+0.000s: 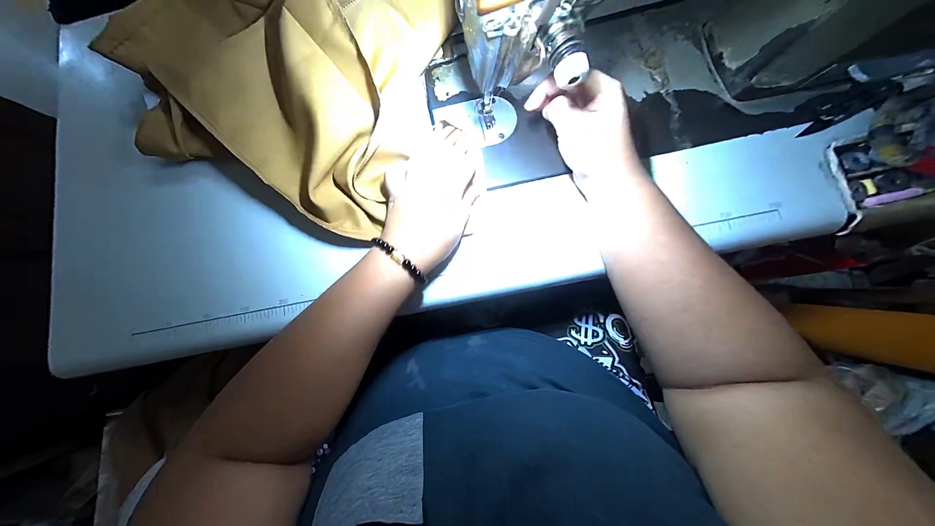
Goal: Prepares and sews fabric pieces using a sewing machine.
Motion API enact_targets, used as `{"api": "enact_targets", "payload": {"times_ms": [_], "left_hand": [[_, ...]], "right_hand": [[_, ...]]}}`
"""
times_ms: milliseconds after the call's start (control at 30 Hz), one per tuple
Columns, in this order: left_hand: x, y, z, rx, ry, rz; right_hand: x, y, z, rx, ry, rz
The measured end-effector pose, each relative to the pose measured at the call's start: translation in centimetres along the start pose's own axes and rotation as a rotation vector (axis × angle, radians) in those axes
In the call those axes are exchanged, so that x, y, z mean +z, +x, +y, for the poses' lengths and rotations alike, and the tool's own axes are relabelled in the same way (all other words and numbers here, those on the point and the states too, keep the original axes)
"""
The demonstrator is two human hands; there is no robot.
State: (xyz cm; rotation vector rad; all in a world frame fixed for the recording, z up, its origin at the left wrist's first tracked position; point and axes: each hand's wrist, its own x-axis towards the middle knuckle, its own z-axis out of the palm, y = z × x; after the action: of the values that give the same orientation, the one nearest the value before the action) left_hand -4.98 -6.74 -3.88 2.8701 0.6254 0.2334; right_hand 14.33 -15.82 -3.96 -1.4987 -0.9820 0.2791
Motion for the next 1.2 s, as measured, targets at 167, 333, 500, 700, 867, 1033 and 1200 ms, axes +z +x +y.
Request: {"api": "enact_targets", "payload": {"times_ms": [167,333,500,700,867,1033,1200], "left_hand": [[-0.3,4.6,0.6,-0.146,-0.178,0.023],[-0.3,5.8,1.2,-0.241,-0.225,0.028],[-0.8,6.3,1.2,-0.27,-0.262,-0.016],[-0.2,6.5,1.5,-0.267,-0.189,-0.007],[-0.2,5.9,1.7,-0.263,-0.191,0.008],[-0.3,6.3,2.1,-0.285,-0.144,-0.018],[-3.5,3.0,-1.9,0.024,-0.061,0.307]], "right_hand": [[-0.3,-0.2,0.1,-0.138,-0.514,-0.139],[-0.1,0.0,0.5,-0.188,-0.565,-0.205],[0.2,0.0,0.5,-0.151,-0.58,-0.253],[0.6,-0.4,0.9,-0.195,-0.591,-0.235],[0.8,-1.2,-0.6,-0.075,-0.75,-0.283],[1.9,-1.2,-1.6,0.032,-0.912,-0.287],[0.2,-1.8,-2.2,0.026,-0.847,-0.385]]}}
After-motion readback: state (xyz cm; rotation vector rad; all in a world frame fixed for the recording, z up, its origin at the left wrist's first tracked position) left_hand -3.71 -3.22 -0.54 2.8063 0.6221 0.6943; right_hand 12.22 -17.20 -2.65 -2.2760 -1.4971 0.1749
